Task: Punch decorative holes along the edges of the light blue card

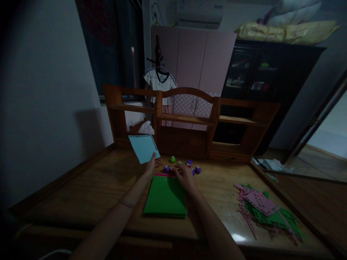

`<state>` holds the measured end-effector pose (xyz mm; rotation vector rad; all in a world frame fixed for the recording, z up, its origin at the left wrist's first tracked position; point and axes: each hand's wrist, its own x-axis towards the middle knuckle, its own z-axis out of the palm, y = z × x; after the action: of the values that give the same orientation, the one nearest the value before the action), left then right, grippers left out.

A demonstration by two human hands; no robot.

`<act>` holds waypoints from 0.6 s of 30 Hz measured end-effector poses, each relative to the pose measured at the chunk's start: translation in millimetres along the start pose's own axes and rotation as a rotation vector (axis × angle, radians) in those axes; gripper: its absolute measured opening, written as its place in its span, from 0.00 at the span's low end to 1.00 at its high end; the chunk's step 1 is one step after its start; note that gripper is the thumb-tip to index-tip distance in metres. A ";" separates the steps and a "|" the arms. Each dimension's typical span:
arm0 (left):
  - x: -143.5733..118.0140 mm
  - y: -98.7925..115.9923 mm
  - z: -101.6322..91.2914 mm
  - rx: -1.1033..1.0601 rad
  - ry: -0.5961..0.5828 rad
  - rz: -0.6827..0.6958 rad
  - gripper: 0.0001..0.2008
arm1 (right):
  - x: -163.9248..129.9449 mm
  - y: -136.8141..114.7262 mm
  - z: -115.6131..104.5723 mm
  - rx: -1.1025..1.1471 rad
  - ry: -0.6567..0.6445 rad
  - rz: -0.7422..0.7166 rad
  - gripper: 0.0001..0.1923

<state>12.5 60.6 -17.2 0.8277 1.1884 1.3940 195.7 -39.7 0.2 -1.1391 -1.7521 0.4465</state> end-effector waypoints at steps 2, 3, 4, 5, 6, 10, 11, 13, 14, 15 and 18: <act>-1.0 2.0 0.0 -0.032 0.013 -0.026 0.28 | 0.8 0.3 -2.3 -0.019 0.012 -0.020 0.13; -1.5 2.8 0.2 -0.049 0.014 -0.035 0.27 | 1.0 0.7 -2.9 -0.038 0.018 -0.027 0.12; -2.0 3.4 0.4 -0.070 0.013 -0.040 0.27 | 1.2 1.0 -3.1 -0.064 0.022 -0.031 0.12; -2.4 3.7 0.6 -0.090 0.012 -0.044 0.26 | 1.2 1.2 -3.1 -0.093 0.024 -0.033 0.12; -2.7 3.8 0.8 -0.106 0.013 -0.047 0.25 | 1.3 1.1 -2.9 -0.122 0.033 -0.037 0.11; -1.7 3.2 1.3 -0.105 0.035 -0.051 0.24 | 1.6 -0.5 -4.5 -0.193 0.136 -0.080 0.10; -1.0 2.9 1.5 -0.091 0.044 -0.044 0.25 | 1.8 -0.5 -6.2 -0.198 0.168 -0.086 0.09; 0.6 2.1 2.1 -0.061 0.064 -0.025 0.24 | 2.1 1.8 -10.9 -0.199 0.225 -0.074 0.10; 1.4 1.5 2.4 -0.046 0.075 -0.015 0.24 | 2.3 4.1 -13.6 -0.198 0.248 -0.057 0.10; 2.1 0.8 2.8 -0.031 0.085 -0.007 0.24 | 2.5 7.2 -16.4 -0.197 0.271 -0.039 0.10; 3.4 -1.6 3.7 -0.016 0.092 0.007 0.24 | 3.1 18.6 -22.8 -0.191 0.322 0.009 0.10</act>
<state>15.8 64.6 -18.2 0.7636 1.2441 1.4589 224.3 -32.1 -0.8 -1.2756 -1.5294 0.0932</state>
